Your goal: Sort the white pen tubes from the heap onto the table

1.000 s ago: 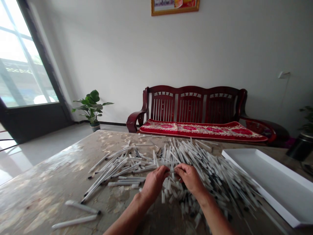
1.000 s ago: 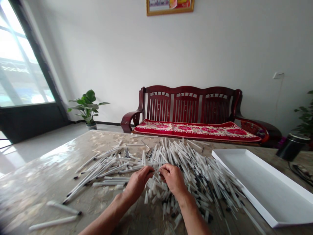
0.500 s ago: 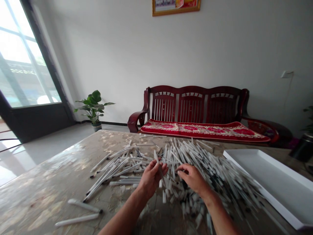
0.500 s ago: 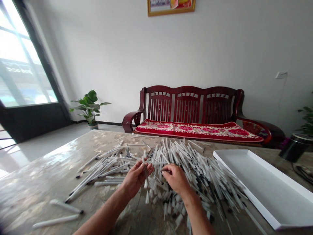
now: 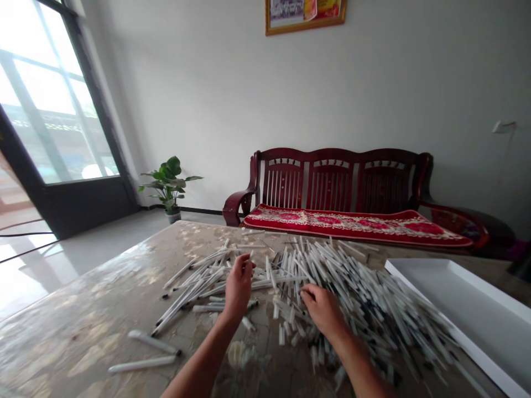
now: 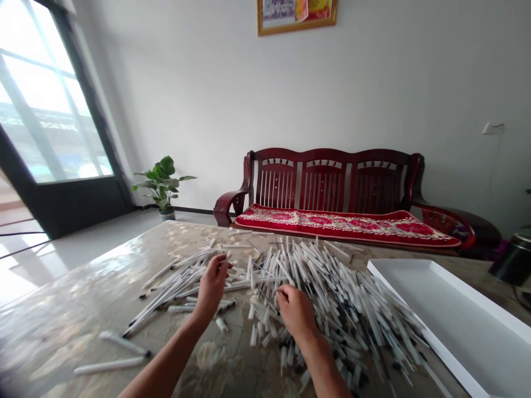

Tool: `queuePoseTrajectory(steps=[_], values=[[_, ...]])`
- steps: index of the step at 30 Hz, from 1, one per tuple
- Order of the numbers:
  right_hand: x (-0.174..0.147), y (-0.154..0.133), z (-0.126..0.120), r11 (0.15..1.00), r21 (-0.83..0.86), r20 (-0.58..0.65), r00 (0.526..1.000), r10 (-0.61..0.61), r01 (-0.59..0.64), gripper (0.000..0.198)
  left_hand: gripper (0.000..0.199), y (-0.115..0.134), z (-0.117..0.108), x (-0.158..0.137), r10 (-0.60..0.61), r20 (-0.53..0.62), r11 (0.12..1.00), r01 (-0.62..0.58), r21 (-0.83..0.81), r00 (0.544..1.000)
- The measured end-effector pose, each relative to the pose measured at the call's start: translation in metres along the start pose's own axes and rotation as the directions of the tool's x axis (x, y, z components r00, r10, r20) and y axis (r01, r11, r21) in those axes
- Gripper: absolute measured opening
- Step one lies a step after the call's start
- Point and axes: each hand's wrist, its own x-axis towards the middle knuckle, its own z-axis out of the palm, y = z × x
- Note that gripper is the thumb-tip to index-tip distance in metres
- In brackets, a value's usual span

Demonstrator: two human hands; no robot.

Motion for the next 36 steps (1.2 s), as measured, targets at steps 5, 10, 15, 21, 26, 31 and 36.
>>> queuePoseTrajectory(steps=[5, 10, 15, 21, 26, 31, 36], values=[[-0.001, 0.000, 0.006, 0.999, -0.028, -0.051, 0.998, -0.046, 0.045, 0.032, 0.041, 0.013, 0.008, 0.007, 0.067, 0.421, 0.694, -0.346, 0.631, 0.905], [0.001, 0.001, 0.004, 0.998, -0.055, -0.080, 0.996, -0.045, 0.041, 0.034, 0.052, 0.015, 0.018, 0.009, -0.107, 0.607, 0.427, -0.515, 0.743, 0.787], [0.001, 0.005, 0.004, 0.997, -0.071, -0.092, 0.995, -0.047, 0.040, 0.034, 0.045, -0.001, 0.019, 0.010, -0.100, 0.610, 0.437, -0.516, 0.737, 0.786], [0.000, 0.008, 0.006, 0.996, -0.075, -0.116, 0.991, -0.063, 0.055, 0.033, 0.033, -0.013, 0.025, 0.024, -0.094, 0.596, 0.461, -0.496, 0.736, 0.797], [0.000, 0.010, 0.006, 0.993, -0.097, -0.133, 0.988, -0.078, 0.065, 0.033, 0.024, -0.019, 0.034, 0.039, -0.094, 0.586, 0.465, -0.485, 0.741, 0.805], [0.000, 0.011, 0.006, 0.993, -0.107, -0.121, 0.990, -0.068, 0.055, 0.033, 0.024, -0.020, 0.035, 0.047, -0.110, 0.553, 0.449, -0.455, 0.769, 0.826], [0.000, 0.011, 0.007, 0.993, -0.102, -0.118, 0.991, -0.064, 0.052, 0.034, 0.037, -0.019, 0.029, 0.051, -0.126, 0.539, 0.440, -0.440, 0.783, 0.833]])
